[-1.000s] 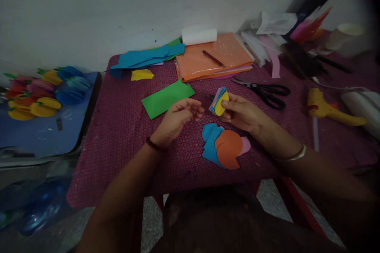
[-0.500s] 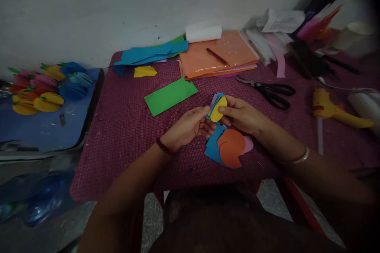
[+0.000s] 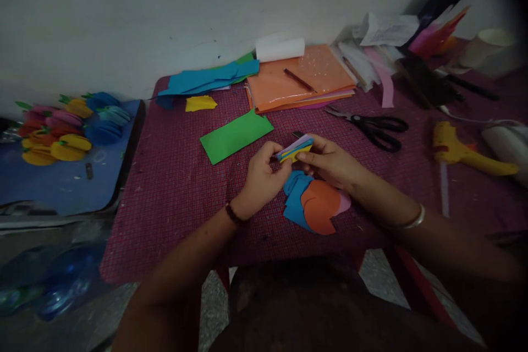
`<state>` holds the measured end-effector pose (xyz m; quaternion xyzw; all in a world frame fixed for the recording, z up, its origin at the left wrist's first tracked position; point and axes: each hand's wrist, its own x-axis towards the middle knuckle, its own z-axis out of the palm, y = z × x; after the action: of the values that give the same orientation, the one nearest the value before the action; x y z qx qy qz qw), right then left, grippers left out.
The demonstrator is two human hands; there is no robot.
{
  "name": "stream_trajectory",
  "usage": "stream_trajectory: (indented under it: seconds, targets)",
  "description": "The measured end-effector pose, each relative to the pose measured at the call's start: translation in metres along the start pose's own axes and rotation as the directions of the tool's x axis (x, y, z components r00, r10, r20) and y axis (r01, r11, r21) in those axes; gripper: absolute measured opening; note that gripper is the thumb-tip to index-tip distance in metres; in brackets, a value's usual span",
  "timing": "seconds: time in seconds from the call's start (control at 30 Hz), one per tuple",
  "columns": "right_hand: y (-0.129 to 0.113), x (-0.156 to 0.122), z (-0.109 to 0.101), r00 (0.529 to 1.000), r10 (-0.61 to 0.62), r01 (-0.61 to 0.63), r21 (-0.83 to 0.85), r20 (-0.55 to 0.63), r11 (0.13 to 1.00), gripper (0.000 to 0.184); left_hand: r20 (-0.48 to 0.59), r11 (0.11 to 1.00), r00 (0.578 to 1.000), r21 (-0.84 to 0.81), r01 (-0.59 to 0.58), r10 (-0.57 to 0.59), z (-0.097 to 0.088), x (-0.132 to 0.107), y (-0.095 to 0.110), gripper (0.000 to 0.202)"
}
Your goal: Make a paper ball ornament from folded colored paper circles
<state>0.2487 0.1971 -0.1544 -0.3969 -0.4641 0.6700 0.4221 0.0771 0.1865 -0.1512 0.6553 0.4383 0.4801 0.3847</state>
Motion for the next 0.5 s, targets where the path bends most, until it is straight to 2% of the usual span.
stream_trajectory:
  seconds: [0.13, 0.23, 0.3, 0.37, 0.43, 0.5]
  targets:
    - [-0.002, 0.000, -0.004, 0.992, -0.115, 0.125, -0.204, 0.059, 0.971, 0.036, -0.023, 0.997, 0.998, -0.027, -0.066, 0.065, -0.006, -0.002, 0.003, 0.009]
    - [-0.008, -0.003, -0.003, 0.942, -0.328, 0.334, -0.304, 0.074, 0.892, 0.044, -0.031, 0.998, 0.997, -0.014, -0.067, 0.066, -0.007, -0.003, 0.004, 0.012]
    - [-0.013, -0.006, 0.000, 0.874, -0.482, 0.456, -0.443, 0.059, 0.772, 0.038, -0.030, 0.999, 0.998, -0.016, -0.052, 0.052, -0.006, -0.004, 0.004, 0.014]
    - [-0.018, -0.010, 0.003, 0.797, -0.598, 0.515, -0.609, 0.082, 0.604, 0.024, -0.021, 0.999, 1.000, -0.049, -0.001, 0.000, -0.004, -0.004, 0.005, 0.014]
    - [-0.020, -0.012, 0.005, 0.738, -0.660, 0.543, -0.704, 0.141, 0.457, 0.016, 0.008, 0.990, 0.996, -0.111, 0.091, -0.091, -0.001, -0.005, 0.006, 0.013]
    - [-0.021, -0.013, 0.006, 0.712, -0.677, 0.558, -0.738, 0.188, 0.381, 0.013, 0.057, 0.964, 0.983, -0.189, 0.185, -0.177, 0.000, -0.005, 0.007, 0.013]
